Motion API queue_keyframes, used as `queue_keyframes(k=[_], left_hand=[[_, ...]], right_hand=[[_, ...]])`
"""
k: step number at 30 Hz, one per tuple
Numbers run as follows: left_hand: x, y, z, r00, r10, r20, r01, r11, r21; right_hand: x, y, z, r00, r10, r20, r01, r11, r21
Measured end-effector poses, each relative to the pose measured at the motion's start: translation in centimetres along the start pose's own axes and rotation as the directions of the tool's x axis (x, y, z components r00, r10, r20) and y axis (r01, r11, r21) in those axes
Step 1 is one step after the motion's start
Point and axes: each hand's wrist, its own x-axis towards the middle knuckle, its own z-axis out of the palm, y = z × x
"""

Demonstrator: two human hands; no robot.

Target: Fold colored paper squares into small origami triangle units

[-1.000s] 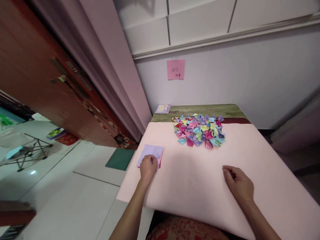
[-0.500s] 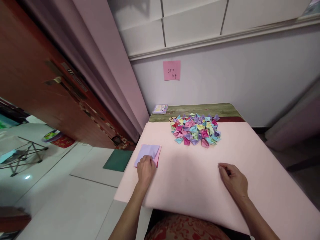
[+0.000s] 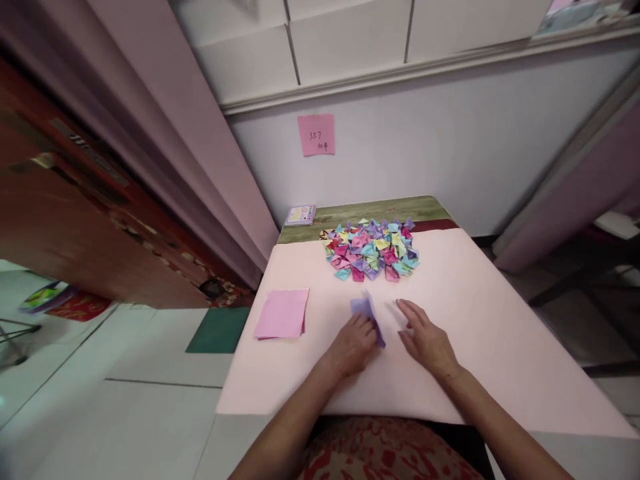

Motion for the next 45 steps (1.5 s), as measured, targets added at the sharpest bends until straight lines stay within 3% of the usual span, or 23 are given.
queue_keyframes(k=[3,6,9,12,14,16,18,19,20,21,22,24,26,28,31,36,41,43,45], left_hand=[[-0.5,0.3,0.8,1.000,0.007,0.015,-0.007,1.000,-0.002],[-0.9,0.4,1.0,0.999,-0.033,0.015,0.034,0.999,-0.034],[-1.4,0.4,1.1,0.995,-0.096,-0.015,0.093,0.982,-0.162],[-1.8,0.0,1.5,0.959,-0.268,-0.093,0.209,0.890,-0.404],[-1.8,-0.3,1.8,0.897,-0.426,-0.114,0.296,0.773,-0.561],[-1.5,-0.6,2.2,0.794,-0.581,-0.178,0.361,0.687,-0.630],[-1.0,-0.6,2.5,0.640,-0.666,-0.382,0.396,0.713,-0.579],[-0.8,-0.4,2.7,0.581,-0.640,-0.503,0.399,0.762,-0.510],[-0.5,-0.2,2.9,0.567,-0.566,-0.599,0.387,0.824,-0.413],[-0.3,0.2,3.2,0.603,-0.463,-0.649,0.356,0.885,-0.301],[0.0,0.5,3.4,0.673,-0.359,-0.647,0.310,0.931,-0.194],[0.3,1.3,4.0,0.822,-0.218,-0.526,0.220,0.974,-0.061],[0.6,1.9,4.6,0.891,-0.221,-0.395,0.234,0.972,-0.018],[0.7,2.3,5.0,0.910,-0.258,-0.324,0.273,0.962,0.001],[0.5,2.4,5.3,0.918,-0.252,-0.308,0.272,0.962,0.024],[0.2,2.3,5.6,0.911,-0.236,-0.338,0.266,0.963,0.044],[-0.3,2.3,5.6,0.908,-0.232,-0.349,0.244,0.970,-0.011],[-0.5,2.3,5.5,0.909,-0.228,-0.350,0.230,0.973,-0.037],[-0.6,2.3,5.3,0.910,-0.225,-0.348,0.221,0.974,-0.053]], right_hand=[[-0.3,-0.6,0.0,0.992,-0.116,0.043,0.117,0.993,-0.011],[-0.5,-0.4,0.0,0.983,-0.156,0.100,0.155,0.988,0.019],[-0.6,0.1,0.2,0.985,-0.099,0.138,0.089,0.993,0.074],[-0.3,0.8,0.5,0.988,0.037,0.147,-0.066,0.978,0.200],[0.2,0.9,0.5,0.977,0.140,0.161,-0.179,0.948,0.264],[1.0,0.5,0.5,0.948,0.267,0.175,-0.304,0.920,0.246],[1.9,-0.1,0.5,0.896,0.398,0.195,-0.430,0.888,0.164],[2.3,-0.5,0.5,0.865,0.462,0.196,-0.488,0.865,0.115],[2.6,-0.9,0.6,0.840,0.504,0.198,-0.526,0.847,0.075],[2.9,-1.2,0.7,0.824,0.532,0.195,-0.549,0.834,0.045],[3.1,-1.4,0.7,0.813,0.549,0.193,-0.563,0.826,0.023],[3.2,-1.7,0.9,0.801,0.566,0.195,-0.577,0.817,0.000],[3.2,-1.6,0.9,0.796,0.574,0.192,-0.586,0.810,0.010],[3.4,-1.3,0.8,0.807,0.571,0.147,-0.581,0.814,0.026],[4.5,-0.9,0.5,0.826,0.554,0.105,-0.555,0.832,-0.024],[7.3,-0.9,0.4,0.760,0.594,0.265,-0.557,0.804,-0.206],[7.8,-0.5,0.7,0.710,0.584,0.394,-0.573,0.804,-0.160],[7.4,-0.4,0.8,0.747,0.538,0.390,-0.550,0.830,-0.090],[6.9,-0.6,1.0,0.821,0.472,0.321,-0.493,0.870,-0.017]])
